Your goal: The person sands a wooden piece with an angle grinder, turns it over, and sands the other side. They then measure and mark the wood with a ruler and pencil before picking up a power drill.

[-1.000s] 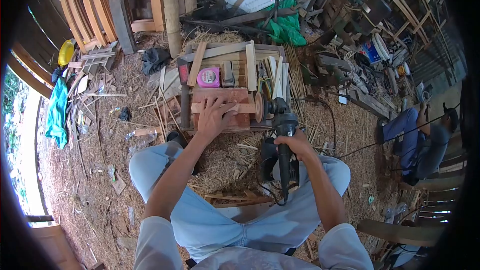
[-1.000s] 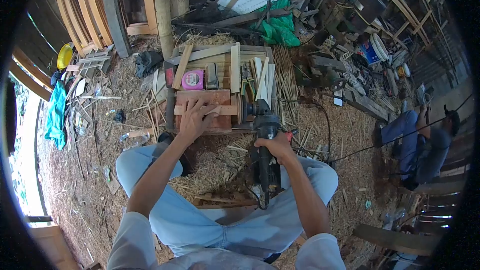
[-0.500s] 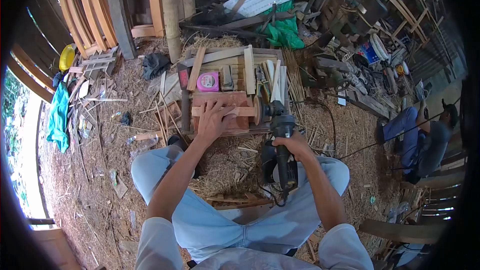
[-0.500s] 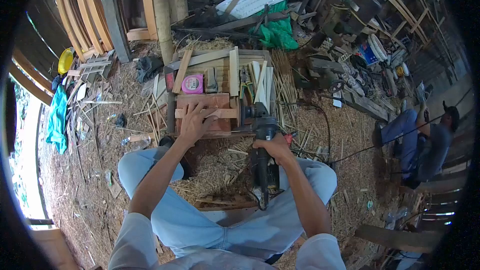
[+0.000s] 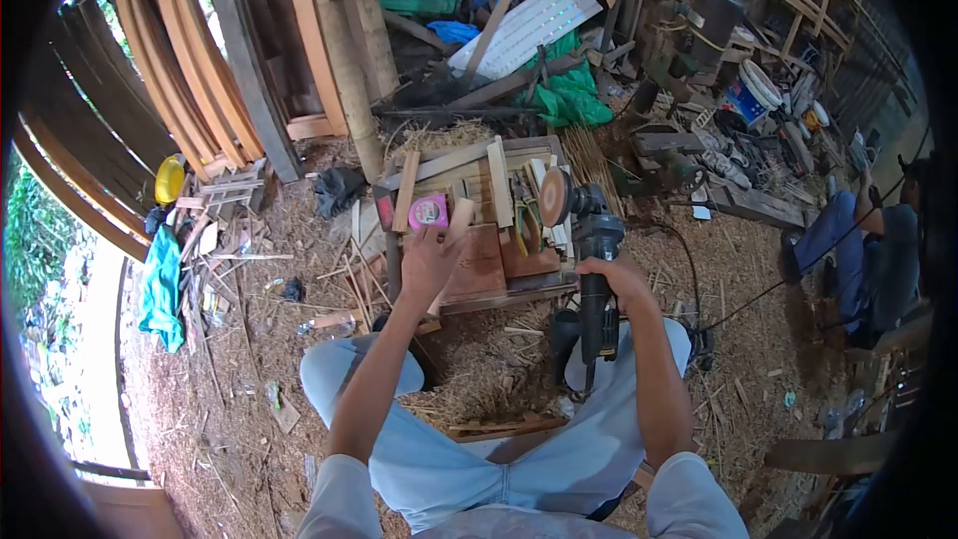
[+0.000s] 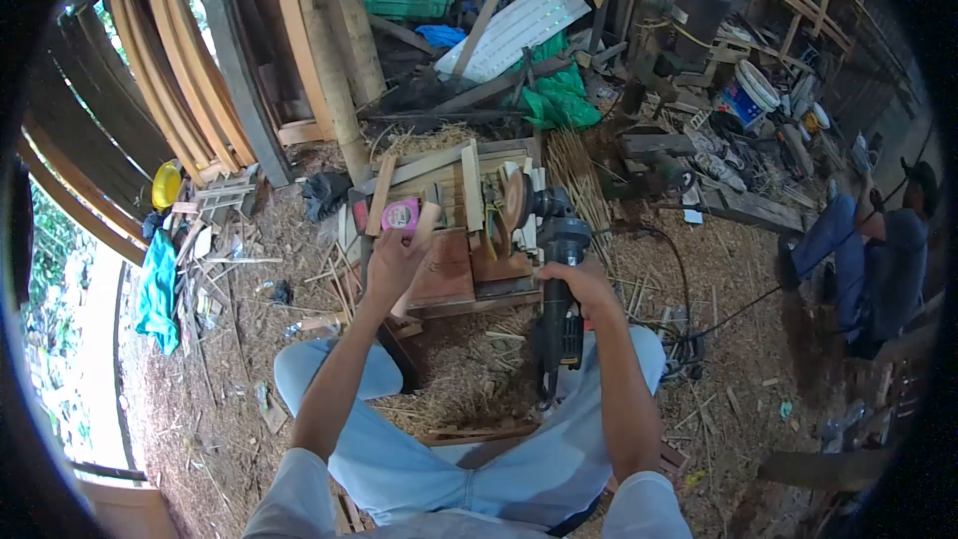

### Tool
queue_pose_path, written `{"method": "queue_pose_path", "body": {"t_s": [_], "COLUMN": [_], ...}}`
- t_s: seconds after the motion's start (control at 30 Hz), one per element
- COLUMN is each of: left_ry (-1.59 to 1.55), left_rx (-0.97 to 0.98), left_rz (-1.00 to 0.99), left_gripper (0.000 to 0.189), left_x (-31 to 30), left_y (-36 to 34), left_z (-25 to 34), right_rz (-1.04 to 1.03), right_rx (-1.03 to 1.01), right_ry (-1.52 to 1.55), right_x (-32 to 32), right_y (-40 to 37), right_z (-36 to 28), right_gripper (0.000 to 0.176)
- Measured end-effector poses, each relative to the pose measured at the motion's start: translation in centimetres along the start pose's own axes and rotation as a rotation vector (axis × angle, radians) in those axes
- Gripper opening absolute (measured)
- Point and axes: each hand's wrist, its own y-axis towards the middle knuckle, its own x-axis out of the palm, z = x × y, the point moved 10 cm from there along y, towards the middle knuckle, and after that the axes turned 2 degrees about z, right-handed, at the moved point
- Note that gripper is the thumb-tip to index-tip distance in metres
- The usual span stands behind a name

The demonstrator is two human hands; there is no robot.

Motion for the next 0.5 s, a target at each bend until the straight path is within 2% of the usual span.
{"method": "queue_pose_path", "body": {"t_s": [0.07, 0.1, 0.13, 0.2, 0.23, 0.27, 0.33, 0.37, 0.43, 0.5], "left_ry": [0.114, 0.135, 0.143, 0.2, 0.068, 0.074, 0.272, 0.273, 0.288, 0.195], "left_rx": [-0.457, -0.585, -0.591, -0.473, -0.433, -0.428, 0.47, 0.467, 0.624, 0.596], "left_rz": [-0.065, -0.184, -0.177, 0.084, 0.011, 0.005, -0.244, -0.253, -0.462, -0.448], "left_gripper": [0.043, 0.047, 0.047, 0.041, 0.04, 0.04, 0.042, 0.042, 0.039, 0.037], "left_x": [0.4, 1.0, 1.8, 0.8, 0.9, 0.0, 1.4, 1.3, 3.4, 2.9], "left_y": [-0.2, -0.8, -1.6, -1.8, -1.7, -1.5, -2.1, -2.6, -4.3, -3.5], "left_z": [-3.8, -4.4, -5.5, -5.1, -4.7, -4.9, 2.0, 1.9, 2.8, 2.2], "right_rz": [0.005, -0.011, -0.023, -0.066, -0.067, -0.07, -0.073, -0.06, -0.042, -0.022], "right_rx": [0.031, 0.029, 0.028, 0.013, 0.011, 0.008, 0.012, 0.042, 0.06, 0.042], "right_ry": [-0.013, -0.042, -0.042, -0.024, -0.016, -0.021, -0.019, -0.06, -0.107, -0.063], "right_x": [0.1, 0.1, 0.5, 1.2, 1.2, 1.2, 1.3, 1.2, 1.1, 1.2], "right_y": [-0.3, 0.3, 0.1, -0.4, -0.4, -0.4, -0.7, -0.8, -0.9, -0.8], "right_z": [0.1, 0.6, 0.6, 0.1, 0.0, 0.1, 0.3, 0.5, 0.6, 1.1], "right_gripper": [0.029, 0.028, 0.028, 0.027, 0.027, 0.027, 0.027, 0.029, 0.031, 0.034]}}
